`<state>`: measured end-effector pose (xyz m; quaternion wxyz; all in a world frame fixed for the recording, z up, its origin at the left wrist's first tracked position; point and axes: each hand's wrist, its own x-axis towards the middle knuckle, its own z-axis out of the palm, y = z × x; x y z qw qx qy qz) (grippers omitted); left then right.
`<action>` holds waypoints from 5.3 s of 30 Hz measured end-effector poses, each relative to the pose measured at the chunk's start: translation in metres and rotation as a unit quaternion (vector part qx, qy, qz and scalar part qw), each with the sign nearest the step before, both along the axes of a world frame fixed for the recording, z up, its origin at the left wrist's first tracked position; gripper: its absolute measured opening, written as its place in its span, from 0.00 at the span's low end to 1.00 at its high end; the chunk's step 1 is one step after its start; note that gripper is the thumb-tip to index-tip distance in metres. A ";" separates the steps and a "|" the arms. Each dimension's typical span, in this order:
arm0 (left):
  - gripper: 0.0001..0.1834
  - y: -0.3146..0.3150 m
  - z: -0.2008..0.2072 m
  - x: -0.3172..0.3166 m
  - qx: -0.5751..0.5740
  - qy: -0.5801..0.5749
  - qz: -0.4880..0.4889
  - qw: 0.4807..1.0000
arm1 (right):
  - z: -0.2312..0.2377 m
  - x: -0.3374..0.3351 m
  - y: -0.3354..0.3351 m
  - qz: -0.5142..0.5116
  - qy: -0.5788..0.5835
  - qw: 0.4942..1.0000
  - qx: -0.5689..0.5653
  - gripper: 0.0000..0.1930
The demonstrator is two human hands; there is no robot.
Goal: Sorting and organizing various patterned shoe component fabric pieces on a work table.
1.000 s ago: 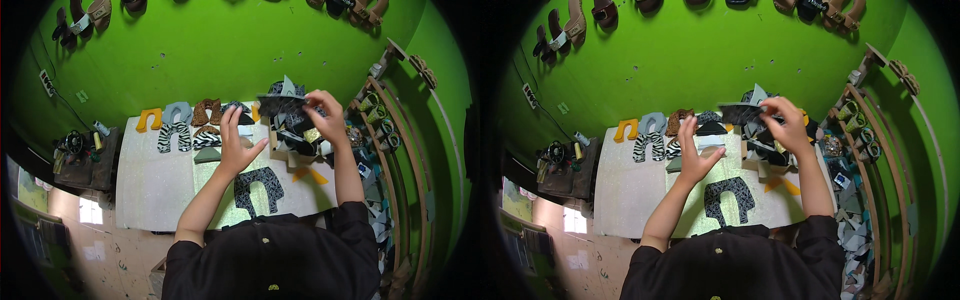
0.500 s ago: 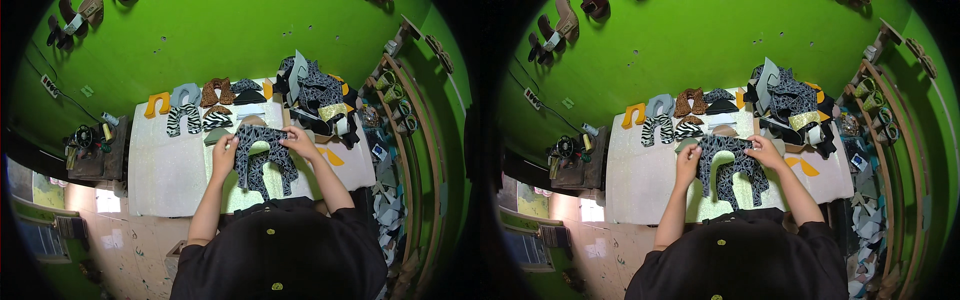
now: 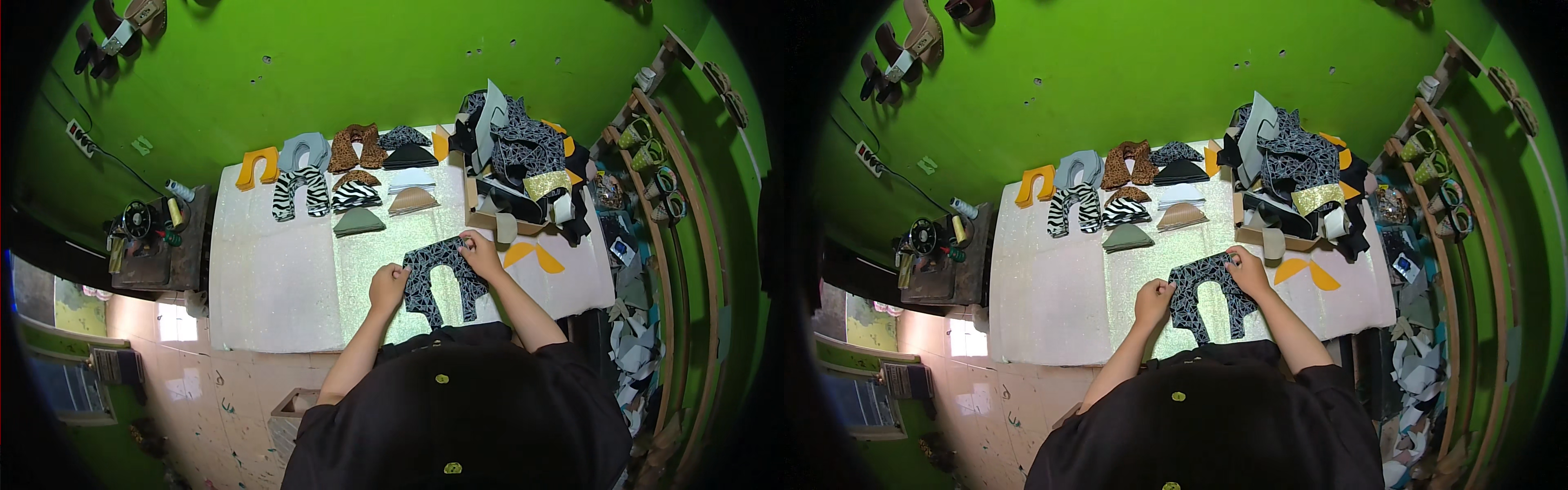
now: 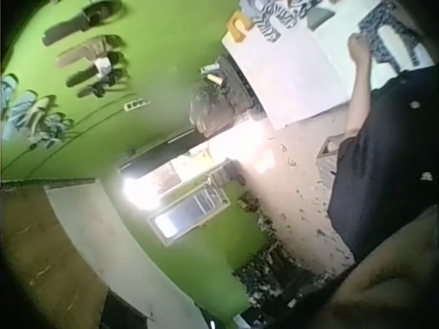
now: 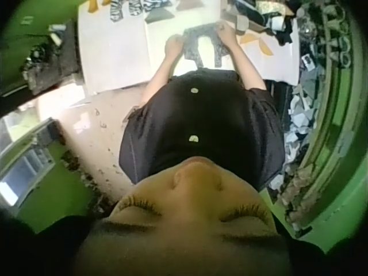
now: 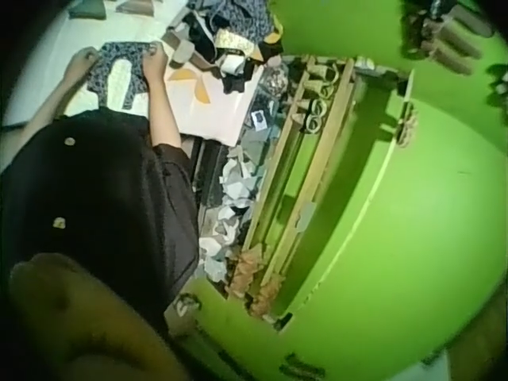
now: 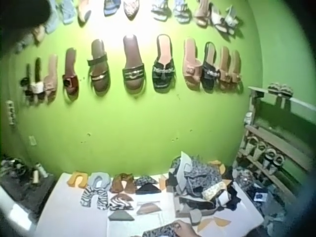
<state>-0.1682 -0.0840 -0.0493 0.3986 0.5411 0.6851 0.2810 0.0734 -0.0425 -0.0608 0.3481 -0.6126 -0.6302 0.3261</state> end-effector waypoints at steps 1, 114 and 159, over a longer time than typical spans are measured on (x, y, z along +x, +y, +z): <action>0.14 0.000 0.001 0.000 0.021 0.070 -0.021 0.997 | -0.001 0.000 0.000 -0.003 0.001 1.000 -0.002 0.15; 0.28 0.035 -0.009 0.064 0.144 0.289 -0.118 0.939 | 0.012 0.010 0.021 0.224 -0.290 0.929 0.049 0.32; 0.38 -0.046 -0.019 0.102 0.164 0.272 0.055 0.947 | -0.013 0.016 -0.042 0.103 -0.293 0.949 0.050 0.31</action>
